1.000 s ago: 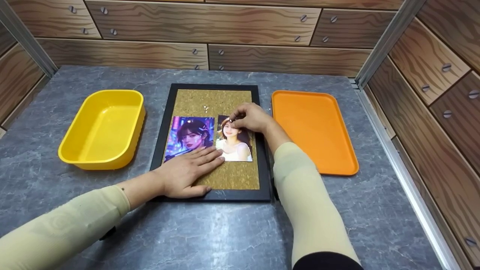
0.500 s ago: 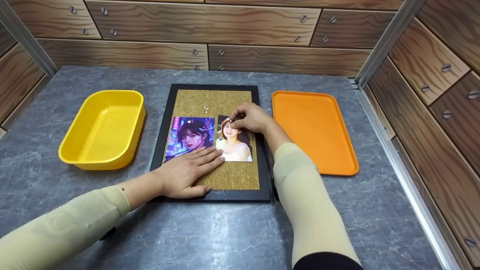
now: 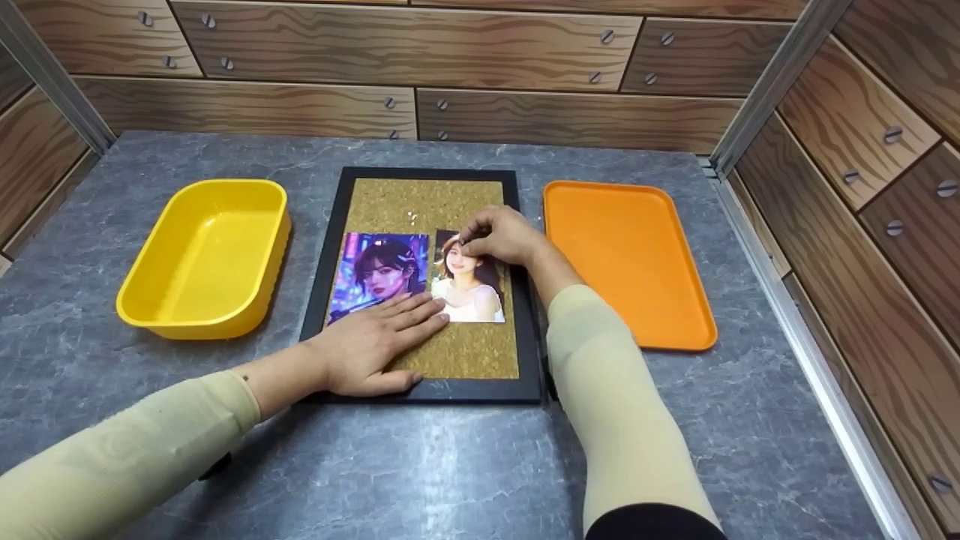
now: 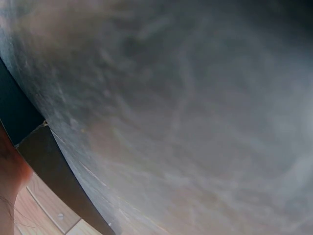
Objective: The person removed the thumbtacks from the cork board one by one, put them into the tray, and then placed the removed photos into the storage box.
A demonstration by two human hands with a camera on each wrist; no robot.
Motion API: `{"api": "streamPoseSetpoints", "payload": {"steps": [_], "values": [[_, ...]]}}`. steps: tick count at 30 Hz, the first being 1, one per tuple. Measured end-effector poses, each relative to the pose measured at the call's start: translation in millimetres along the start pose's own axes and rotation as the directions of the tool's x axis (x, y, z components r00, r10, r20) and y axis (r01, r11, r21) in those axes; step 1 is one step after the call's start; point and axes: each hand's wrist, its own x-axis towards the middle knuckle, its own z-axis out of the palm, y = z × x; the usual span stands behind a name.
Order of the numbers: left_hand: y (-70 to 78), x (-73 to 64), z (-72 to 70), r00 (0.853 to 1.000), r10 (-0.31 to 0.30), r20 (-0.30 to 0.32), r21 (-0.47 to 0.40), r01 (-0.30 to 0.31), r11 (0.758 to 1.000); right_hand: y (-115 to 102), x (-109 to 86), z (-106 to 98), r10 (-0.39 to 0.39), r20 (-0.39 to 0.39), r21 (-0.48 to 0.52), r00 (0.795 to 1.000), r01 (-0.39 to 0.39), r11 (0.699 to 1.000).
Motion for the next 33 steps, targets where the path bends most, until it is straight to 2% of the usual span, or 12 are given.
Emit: {"api": "streamPoseSetpoints", "payload": {"steps": [12, 33], "values": [[-1.1, 0.5, 0.3, 1.0, -0.006, 0.015, 0.006, 0.006, 1.0, -0.5, 0.3, -0.3, -0.005, -0.002, 0.014, 1.0, 0.005, 1.0], [-0.3, -0.1, -0.9, 1.0, -0.006, 0.02, 0.007, 0.006, 1.0, 1.5, 0.1, 3.7, -0.002, -0.058, 0.016, 0.998, 0.003, 1.0]]}}
